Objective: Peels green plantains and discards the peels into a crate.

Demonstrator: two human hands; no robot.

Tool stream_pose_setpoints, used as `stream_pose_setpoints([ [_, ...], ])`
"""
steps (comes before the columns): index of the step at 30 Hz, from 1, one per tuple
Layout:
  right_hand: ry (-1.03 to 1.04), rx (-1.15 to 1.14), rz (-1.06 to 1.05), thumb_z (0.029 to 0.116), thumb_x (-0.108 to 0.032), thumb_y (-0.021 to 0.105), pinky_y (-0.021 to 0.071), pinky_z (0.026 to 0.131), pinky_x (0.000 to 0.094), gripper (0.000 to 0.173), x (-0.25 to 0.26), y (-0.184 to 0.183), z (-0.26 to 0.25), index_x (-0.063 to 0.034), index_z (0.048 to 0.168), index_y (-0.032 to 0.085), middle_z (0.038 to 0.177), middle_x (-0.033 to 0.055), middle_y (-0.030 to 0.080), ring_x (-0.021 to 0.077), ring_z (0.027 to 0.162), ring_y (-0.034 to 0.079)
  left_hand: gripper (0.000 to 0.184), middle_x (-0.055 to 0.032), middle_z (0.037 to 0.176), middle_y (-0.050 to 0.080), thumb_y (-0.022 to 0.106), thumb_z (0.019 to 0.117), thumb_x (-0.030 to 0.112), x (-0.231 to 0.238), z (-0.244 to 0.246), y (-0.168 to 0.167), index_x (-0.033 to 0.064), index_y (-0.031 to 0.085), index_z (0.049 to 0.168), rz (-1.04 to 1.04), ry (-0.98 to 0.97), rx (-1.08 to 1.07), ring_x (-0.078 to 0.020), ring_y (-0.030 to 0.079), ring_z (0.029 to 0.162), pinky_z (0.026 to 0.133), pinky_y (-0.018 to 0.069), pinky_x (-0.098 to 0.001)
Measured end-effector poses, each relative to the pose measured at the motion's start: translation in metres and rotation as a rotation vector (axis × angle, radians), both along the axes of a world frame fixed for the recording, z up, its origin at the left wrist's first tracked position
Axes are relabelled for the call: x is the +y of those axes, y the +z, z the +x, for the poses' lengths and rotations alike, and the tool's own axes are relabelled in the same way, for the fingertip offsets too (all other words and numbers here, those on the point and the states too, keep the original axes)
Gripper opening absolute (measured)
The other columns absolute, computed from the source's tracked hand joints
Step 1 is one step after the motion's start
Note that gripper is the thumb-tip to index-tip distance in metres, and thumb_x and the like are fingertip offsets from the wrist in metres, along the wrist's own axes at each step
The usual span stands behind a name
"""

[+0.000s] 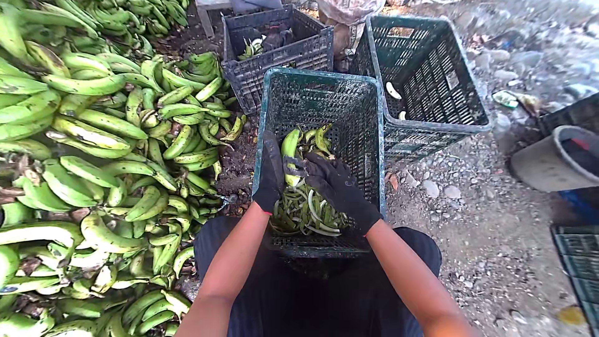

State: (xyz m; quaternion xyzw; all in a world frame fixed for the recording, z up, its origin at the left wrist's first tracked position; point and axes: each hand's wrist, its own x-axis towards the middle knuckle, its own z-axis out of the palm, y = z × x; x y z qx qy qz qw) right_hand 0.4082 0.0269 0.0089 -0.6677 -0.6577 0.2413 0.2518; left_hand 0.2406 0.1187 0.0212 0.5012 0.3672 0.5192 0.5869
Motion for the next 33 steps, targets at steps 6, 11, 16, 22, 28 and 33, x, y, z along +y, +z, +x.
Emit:
stream_pose_setpoints([
  [6, -0.135, -0.091, 0.068, 0.0968, -0.065, 0.045, 0.0429, 0.086, 0.0681, 0.058, -0.011, -0.002, -0.017, -0.0363, 0.146, 0.057, 0.125, 0.0220, 0.061, 0.0466, 0.117, 0.055, 0.085, -0.0024, 0.073, 0.067, -0.003, 0.1024, 0.060, 0.002, -0.002, -0.004, 0.0025, 0.057, 0.117, -0.101, -0.057, -0.074, -0.0102, 0.065, 0.060, 0.057, 0.0585, -0.0277],
  [11, -0.455, -0.018, -0.085, 0.1007, -0.054, 0.050, 0.0440, 0.091, 0.0709, 0.051, 0.016, -0.002, -0.014, -0.0340, 0.147, 0.055, 0.136, 0.0252, 0.058, 0.0494, 0.126, 0.053, 0.071, -0.0113, 0.107, 0.063, 0.003, 0.1087, 0.048, -0.029, 0.018, -0.006, 0.0036, 0.054, 0.130, -0.133, -0.004, 0.201, -0.0151, 0.064, 0.093, 0.082, 0.0561, -0.0385],
  [16, -0.489, 0.290, 0.031, 0.1048, -0.059, 0.036, 0.0443, 0.101, 0.0622, 0.060, 0.021, -0.004, 0.016, -0.0212, 0.145, 0.057, 0.130, 0.0142, 0.066, 0.0330, 0.122, 0.061, 0.061, -0.0073, 0.077, 0.065, 0.017, 0.1105, 0.047, -0.036, 0.013, -0.002, 0.0052, 0.055, 0.134, -0.163, -0.172, 0.233, -0.0171, 0.065, 0.061, 0.057, 0.0595, -0.0359],
  [22, -0.180, 0.114, -0.006, 0.1041, -0.060, 0.036, 0.0438, 0.089, 0.0717, 0.056, -0.022, 0.003, -0.021, -0.0290, 0.147, 0.056, 0.127, 0.0215, 0.062, 0.0455, 0.117, 0.058, 0.058, -0.0057, 0.105, 0.067, 0.018, 0.1100, 0.040, -0.001, -0.008, 0.000, 0.0016, 0.048, 0.140, 0.097, 0.008, 0.117, -0.0114, 0.067, 0.086, 0.078, 0.0596, -0.0320],
  [28, -0.205, -0.042, 0.025, 0.1012, -0.058, 0.046, 0.0450, 0.085, 0.0708, 0.052, -0.016, 0.008, -0.027, -0.0318, 0.145, 0.057, 0.127, 0.0248, 0.060, 0.0493, 0.118, 0.055, 0.057, -0.0037, 0.099, 0.067, 0.013, 0.1098, 0.039, -0.005, -0.012, -0.001, 0.0029, 0.041, 0.145, 0.073, -0.085, 0.053, -0.0102, 0.066, 0.076, 0.069, 0.0594, -0.0287],
  [33, -0.504, 0.012, 0.016, 0.1010, -0.067, 0.036, 0.0426, 0.094, 0.0707, 0.063, 0.012, 0.004, 0.002, -0.0300, 0.147, 0.057, 0.134, 0.0258, 0.060, 0.0481, 0.123, 0.056, 0.058, -0.0114, 0.098, 0.064, 0.015, 0.1107, 0.039, -0.045, 0.009, -0.002, 0.0011, 0.050, 0.137, -0.066, -0.375, 0.366, -0.0170, 0.064, 0.082, 0.075, 0.0571, -0.0355],
])
